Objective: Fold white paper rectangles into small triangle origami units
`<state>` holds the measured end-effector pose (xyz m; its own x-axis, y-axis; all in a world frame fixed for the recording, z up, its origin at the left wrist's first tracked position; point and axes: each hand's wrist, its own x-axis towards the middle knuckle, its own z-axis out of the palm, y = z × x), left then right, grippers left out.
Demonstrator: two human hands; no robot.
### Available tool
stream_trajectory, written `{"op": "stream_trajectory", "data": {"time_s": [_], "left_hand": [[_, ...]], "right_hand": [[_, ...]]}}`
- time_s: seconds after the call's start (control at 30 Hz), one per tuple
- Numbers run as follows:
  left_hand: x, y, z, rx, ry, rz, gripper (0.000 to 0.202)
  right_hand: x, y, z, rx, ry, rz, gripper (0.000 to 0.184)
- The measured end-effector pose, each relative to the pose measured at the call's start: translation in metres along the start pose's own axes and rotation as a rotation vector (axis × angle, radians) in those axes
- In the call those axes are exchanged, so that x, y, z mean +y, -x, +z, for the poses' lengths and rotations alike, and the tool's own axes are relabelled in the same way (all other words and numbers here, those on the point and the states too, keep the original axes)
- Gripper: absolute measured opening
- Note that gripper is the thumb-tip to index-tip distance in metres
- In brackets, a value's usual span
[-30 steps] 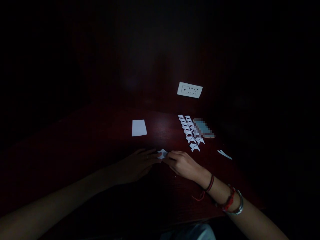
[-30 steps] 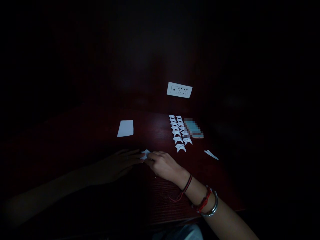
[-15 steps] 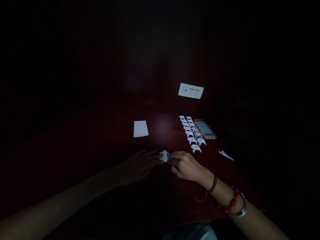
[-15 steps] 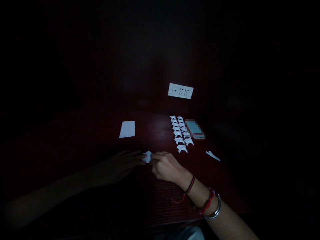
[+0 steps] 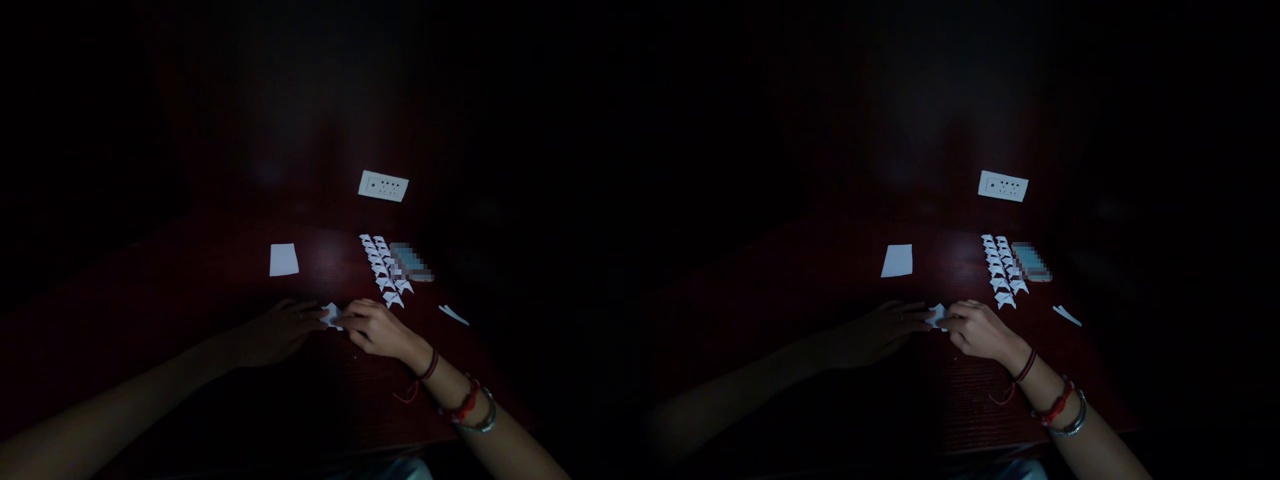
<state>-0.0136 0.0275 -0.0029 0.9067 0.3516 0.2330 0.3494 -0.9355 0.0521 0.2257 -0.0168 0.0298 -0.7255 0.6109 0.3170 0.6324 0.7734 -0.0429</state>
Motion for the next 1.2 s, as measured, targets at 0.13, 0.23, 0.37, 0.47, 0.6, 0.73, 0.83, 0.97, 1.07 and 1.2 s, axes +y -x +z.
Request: {"op": "stream_trajectory", "data": {"time_s": [0.13, 0.23, 0.37, 0.47, 0.6, 0.73, 0.83, 0.97, 1.07, 1.2], "left_hand": [[0.002, -0.003, -0.003, 0.000, -0.019, -0.005, 0.050], [0.002, -0.003, -0.004, 0.016, -0.027, 0.010, 0.050], [-0.001, -0.002, -0.001, 0.025, -0.033, 0.022, 0.049], [-0.003, -0.002, 0.001, 0.021, -0.024, 0.027, 0.049], [-0.004, 0.001, 0.002, 0.035, 0.035, 0.040, 0.047], [-0.003, 0.002, 0.001, 0.068, 0.108, 0.041, 0.045], [-0.001, 0.001, -0.001, 0.085, 0.147, 0.024, 0.048], [-0.001, -0.001, -0.003, 0.081, 0.144, 0.056, 0.048], [-0.002, -0.001, -0.003, 0.058, 0.094, 0.086, 0.050], [-0.001, 0.000, -0.003, 0.067, 0.027, 0.085, 0.055]], "right_hand": [[-0.004, -0.004, -0.001, -0.088, 0.052, -0.033, 0.026], [-0.006, -0.006, -0.002, -0.105, 0.073, -0.043, 0.025], [-0.006, -0.004, -0.002, -0.114, 0.087, -0.032, 0.021], [-0.002, 0.001, -0.001, -0.080, 0.050, -0.014, 0.020], [0.006, 0.004, 0.001, 0.066, -0.083, 0.029, 0.025], [0.011, 0.005, 0.000, 0.086, -0.146, 0.048, 0.028], [0.012, 0.004, 0.000, 0.010, -0.126, 0.026, 0.027], [0.010, 0.001, -0.002, -0.026, -0.107, 0.008, 0.026], [0.009, -0.001, -0.003, -0.025, -0.097, 0.007, 0.027], [0.007, -0.006, 0.000, -0.047, -0.045, -0.022, 0.025]]}}
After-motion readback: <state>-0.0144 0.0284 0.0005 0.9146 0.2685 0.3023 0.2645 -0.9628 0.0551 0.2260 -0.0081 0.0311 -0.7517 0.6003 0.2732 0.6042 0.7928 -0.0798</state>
